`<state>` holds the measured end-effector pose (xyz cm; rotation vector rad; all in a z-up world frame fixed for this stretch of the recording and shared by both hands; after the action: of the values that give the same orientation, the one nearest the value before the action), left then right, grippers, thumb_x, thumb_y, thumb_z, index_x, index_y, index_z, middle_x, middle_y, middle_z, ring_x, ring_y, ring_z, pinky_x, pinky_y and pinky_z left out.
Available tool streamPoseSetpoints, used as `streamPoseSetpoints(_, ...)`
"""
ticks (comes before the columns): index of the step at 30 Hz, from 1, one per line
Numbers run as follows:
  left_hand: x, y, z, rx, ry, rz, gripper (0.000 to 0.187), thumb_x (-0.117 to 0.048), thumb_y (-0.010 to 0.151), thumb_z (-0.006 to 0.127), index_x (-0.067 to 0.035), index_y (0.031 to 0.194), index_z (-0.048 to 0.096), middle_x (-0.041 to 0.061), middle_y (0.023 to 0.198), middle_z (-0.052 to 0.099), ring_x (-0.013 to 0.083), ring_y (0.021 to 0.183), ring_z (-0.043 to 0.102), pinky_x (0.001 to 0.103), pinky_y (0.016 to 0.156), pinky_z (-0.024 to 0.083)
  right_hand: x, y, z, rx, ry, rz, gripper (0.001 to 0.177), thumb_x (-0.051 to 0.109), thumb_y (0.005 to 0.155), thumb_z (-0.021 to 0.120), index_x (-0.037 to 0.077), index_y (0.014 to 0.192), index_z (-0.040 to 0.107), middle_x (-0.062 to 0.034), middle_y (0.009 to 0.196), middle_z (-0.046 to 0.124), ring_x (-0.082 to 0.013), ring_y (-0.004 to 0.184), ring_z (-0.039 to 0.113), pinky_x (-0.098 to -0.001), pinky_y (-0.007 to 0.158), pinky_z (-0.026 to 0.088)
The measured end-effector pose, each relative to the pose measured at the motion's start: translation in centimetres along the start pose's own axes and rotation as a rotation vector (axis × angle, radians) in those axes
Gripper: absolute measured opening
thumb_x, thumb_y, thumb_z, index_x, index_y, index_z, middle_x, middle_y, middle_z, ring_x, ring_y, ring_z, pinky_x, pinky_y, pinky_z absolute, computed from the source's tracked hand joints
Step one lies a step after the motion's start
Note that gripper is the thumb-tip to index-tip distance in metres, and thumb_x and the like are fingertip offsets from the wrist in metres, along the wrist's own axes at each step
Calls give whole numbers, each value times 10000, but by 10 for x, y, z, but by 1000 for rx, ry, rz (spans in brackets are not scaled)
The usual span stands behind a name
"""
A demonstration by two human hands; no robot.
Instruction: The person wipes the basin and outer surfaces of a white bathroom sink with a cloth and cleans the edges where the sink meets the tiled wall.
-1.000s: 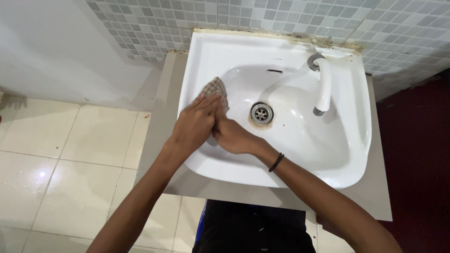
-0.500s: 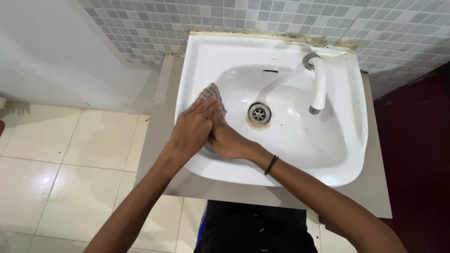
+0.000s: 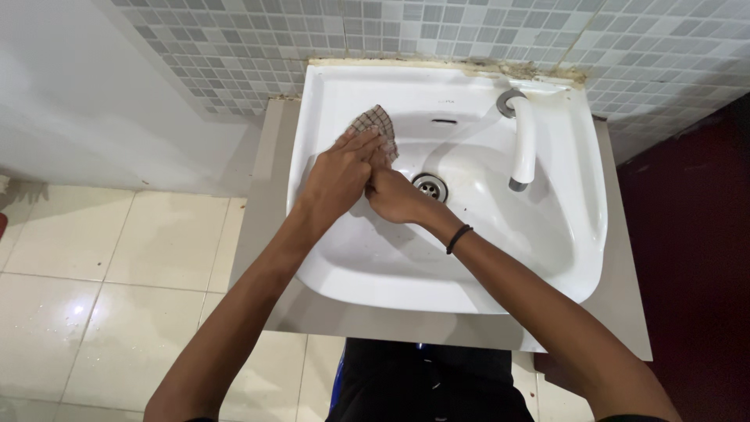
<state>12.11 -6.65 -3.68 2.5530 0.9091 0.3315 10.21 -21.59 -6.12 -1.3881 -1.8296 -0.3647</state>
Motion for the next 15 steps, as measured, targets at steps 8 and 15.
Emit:
streamPoseSetpoints(8,-44,-37,-34,234,215,-102,296,-143,761,701,-36,1014,811,114,1284,712,180,1301,590,332,1160,376,2,-34,23,158,-73,-71,392,126,956,529,-74,1292,545,-292,1044,726,-409,959,722,-476,860,565)
streamPoseSetpoints(15,-75,-76,-53,385,106,-204,195,-104,837,658,-36,926,817,152,1277,709,191,1287,606,327,1148,383,34,-84,18,405,-97,-56,469,268,997,470,52,1413,497,-246,1127,713,-389,984,713,-466,923,534)
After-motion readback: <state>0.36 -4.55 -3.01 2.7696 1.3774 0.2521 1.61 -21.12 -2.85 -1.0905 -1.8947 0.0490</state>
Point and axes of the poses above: each hand's wrist, its own y-axis towards the middle knuckle, its own z-axis out of the palm, x = y × z, the point moved 1 cm from there along y, towards the middle knuckle
